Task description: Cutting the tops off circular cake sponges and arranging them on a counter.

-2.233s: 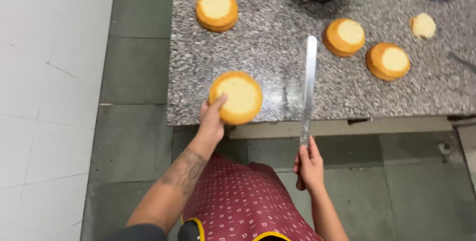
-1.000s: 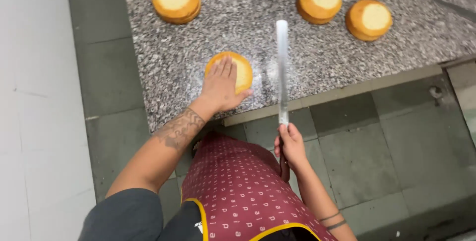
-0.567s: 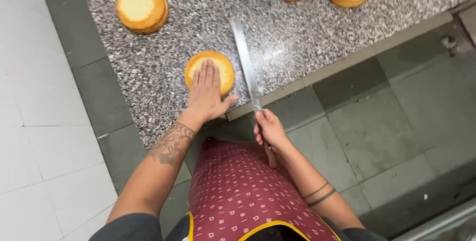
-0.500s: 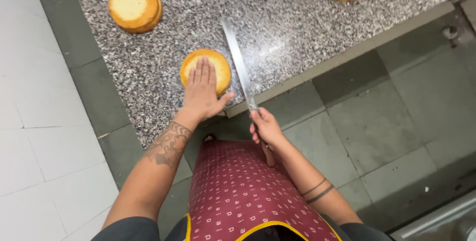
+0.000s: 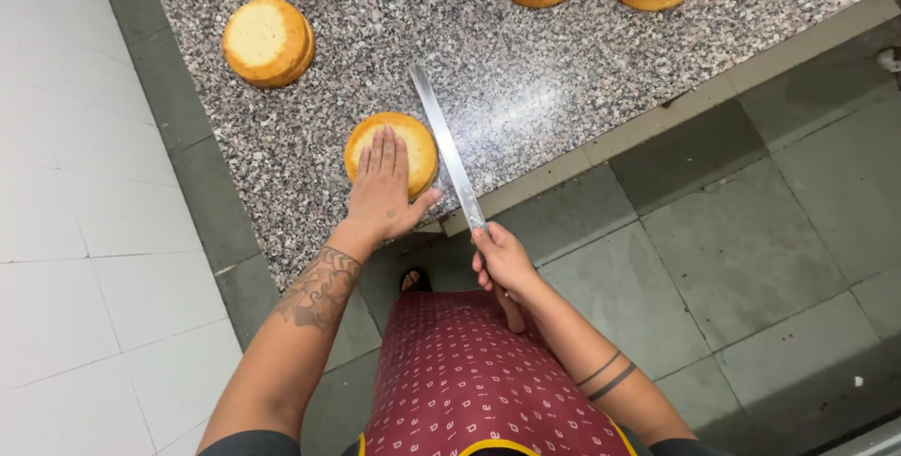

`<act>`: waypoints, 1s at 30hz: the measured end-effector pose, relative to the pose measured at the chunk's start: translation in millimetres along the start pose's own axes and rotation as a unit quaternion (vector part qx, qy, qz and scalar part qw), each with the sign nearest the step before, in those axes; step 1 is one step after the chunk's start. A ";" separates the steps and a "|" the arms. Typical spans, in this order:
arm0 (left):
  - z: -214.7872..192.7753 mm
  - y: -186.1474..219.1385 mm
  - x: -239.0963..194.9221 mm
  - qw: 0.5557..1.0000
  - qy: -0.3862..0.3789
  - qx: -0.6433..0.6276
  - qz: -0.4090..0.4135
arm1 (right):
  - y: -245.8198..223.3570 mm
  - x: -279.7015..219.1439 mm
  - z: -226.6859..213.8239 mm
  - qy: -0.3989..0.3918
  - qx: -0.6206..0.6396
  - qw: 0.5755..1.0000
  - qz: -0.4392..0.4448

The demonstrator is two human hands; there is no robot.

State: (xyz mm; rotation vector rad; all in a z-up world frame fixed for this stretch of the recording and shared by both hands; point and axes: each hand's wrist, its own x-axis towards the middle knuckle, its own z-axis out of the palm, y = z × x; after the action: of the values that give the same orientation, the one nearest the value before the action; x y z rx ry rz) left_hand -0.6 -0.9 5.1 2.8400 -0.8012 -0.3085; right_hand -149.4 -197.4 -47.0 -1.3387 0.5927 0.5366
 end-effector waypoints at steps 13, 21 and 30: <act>21.6 -5.7 6.1 0.996 0.084 0.000 0.004 | 6.8 -0.8 0.9 0.000 -0.014 1.000 0.007; 24.2 -1.8 6.3 0.997 0.072 0.003 -0.010 | 12.3 -1.9 -1.9 0.003 -0.020 1.000 0.013; 21.7 0.5 9.8 0.996 0.079 0.001 -0.027 | 27.4 -35.2 -25.6 -0.005 -0.094 0.995 0.017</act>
State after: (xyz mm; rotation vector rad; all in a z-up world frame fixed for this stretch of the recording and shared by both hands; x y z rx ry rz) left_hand 2.1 -9.0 -17.3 2.8480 -0.6950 -0.0875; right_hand -195.9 -219.2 -46.6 -1.5050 0.5694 0.6393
